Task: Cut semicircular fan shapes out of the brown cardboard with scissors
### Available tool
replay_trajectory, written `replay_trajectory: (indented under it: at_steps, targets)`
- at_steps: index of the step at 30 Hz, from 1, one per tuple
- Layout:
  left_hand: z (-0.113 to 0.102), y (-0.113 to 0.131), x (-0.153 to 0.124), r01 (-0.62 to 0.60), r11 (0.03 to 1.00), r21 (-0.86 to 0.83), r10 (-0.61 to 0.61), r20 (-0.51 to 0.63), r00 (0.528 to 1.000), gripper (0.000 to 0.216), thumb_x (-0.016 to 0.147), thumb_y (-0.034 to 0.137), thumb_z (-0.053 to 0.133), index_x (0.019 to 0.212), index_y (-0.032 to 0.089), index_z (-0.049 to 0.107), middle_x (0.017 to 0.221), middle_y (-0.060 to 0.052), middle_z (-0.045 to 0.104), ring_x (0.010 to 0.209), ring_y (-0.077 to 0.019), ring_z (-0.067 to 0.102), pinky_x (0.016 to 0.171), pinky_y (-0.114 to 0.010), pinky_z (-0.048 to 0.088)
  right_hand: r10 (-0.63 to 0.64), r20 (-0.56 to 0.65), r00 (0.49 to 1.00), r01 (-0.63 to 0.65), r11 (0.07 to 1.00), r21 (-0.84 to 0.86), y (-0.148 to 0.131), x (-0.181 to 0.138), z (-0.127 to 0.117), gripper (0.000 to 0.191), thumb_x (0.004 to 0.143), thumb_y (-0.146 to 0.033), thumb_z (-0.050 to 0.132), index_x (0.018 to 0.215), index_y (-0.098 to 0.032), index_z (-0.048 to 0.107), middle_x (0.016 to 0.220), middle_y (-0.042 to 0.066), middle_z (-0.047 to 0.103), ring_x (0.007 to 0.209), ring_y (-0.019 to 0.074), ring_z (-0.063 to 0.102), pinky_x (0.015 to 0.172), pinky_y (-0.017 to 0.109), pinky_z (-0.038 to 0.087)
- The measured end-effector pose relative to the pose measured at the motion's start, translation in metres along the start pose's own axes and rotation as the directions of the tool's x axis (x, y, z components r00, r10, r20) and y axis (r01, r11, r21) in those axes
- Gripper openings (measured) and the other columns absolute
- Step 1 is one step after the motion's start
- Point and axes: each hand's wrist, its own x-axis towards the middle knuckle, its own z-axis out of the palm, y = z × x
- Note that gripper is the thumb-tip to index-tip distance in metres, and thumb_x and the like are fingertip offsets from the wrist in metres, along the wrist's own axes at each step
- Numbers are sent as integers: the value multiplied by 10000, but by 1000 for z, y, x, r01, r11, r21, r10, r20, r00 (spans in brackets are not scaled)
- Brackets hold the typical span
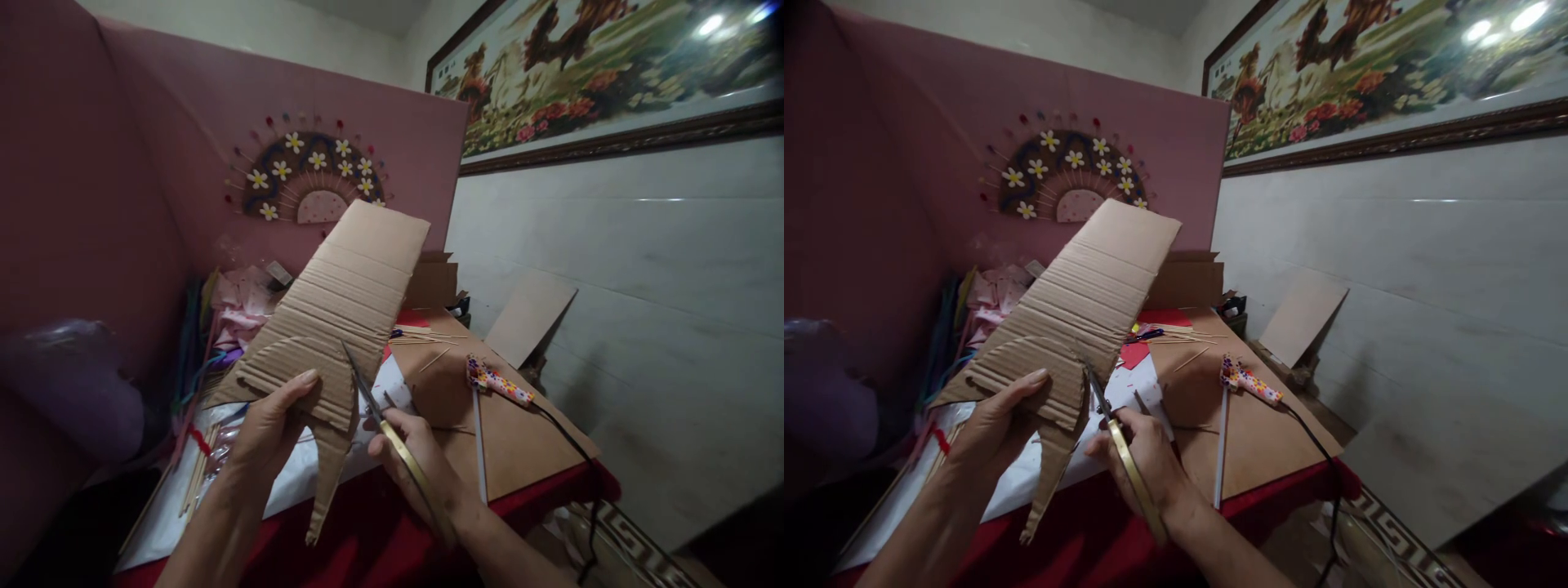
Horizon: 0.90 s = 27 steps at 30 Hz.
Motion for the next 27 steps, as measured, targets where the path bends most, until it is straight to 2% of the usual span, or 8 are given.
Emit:
replay_trajectory:
  at_steps: [7, 9, 15, 18, 22, 27]
  targets:
    - [-4, 1, 7, 11, 1000, 12, -12, 41, 999, 184, 458, 90, 810, 603, 122, 701, 592, 15, 678, 538, -80, 593, 517, -149, 523, 8, -81, 997, -10, 1000, -16, 1, 2, 6, 493, 717, -612, 657, 685, -125, 595, 573, -18, 494, 571, 106, 405, 533, 219, 319]
    - [-5, 1, 7, 14, 1000, 19, -14, 44, 999, 166, 478, 92, 802, 606, 127, 703, 599, 15, 684, 545, -81, 599, 515, -147, 521, 10, -65, 998, -10, 1000, -8, 5, 1, 5, 498, 721, -630, 639, 724, -134, 600, 580, -18, 501, 549, 103, 412, 514, 215, 322]
    - [-6, 8, 3, 22, 995, 97, -24, 12, 1000, 121, 515, 48, 748, 614, 104, 708, 623, -10, 703, 562, -105, 623, 517, -170, 533, 57, 96, 994, -60, 998, 31, 8, 0, -5, 618, 733, -768, 488, 794, -159, 577, 638, 11, 536, 501, 108, 467, 425, 202, 295]
    - [-6, 12, 2, 24, 995, 94, -25, 6, 1000, 108, 509, 35, 739, 584, 102, 699, 589, -5, 692, 534, -99, 612, 492, -161, 523, 43, 105, 994, -45, 999, 16, 3, 1, -6, 664, 705, -812, 459, 758, -159, 568, 624, 10, 521, 498, 104, 446, 419, 201, 285]
    - [-8, 13, 5, 30, 991, 130, -31, 1, 1000, 110, 509, 28, 743, 587, 95, 704, 600, -15, 700, 539, -102, 618, 503, -160, 526, 14, 95, 995, -14, 1000, 1, 4, 1, 0, 674, 738, -807, 415, 761, -153, 575, 561, -17, 461, 486, 98, 407, 431, 206, 287]
    - [-16, 13, 10, 45, 986, 163, -50, 28, 998, 101, 547, 57, 752, 632, 102, 720, 640, -26, 713, 572, -118, 635, 528, -175, 537, -16, 66, 998, 20, 998, -62, 11, 4, 6, 548, 811, -688, 472, 729, -155, 572, 546, -32, 431, 513, 98, 384, 462, 209, 278]
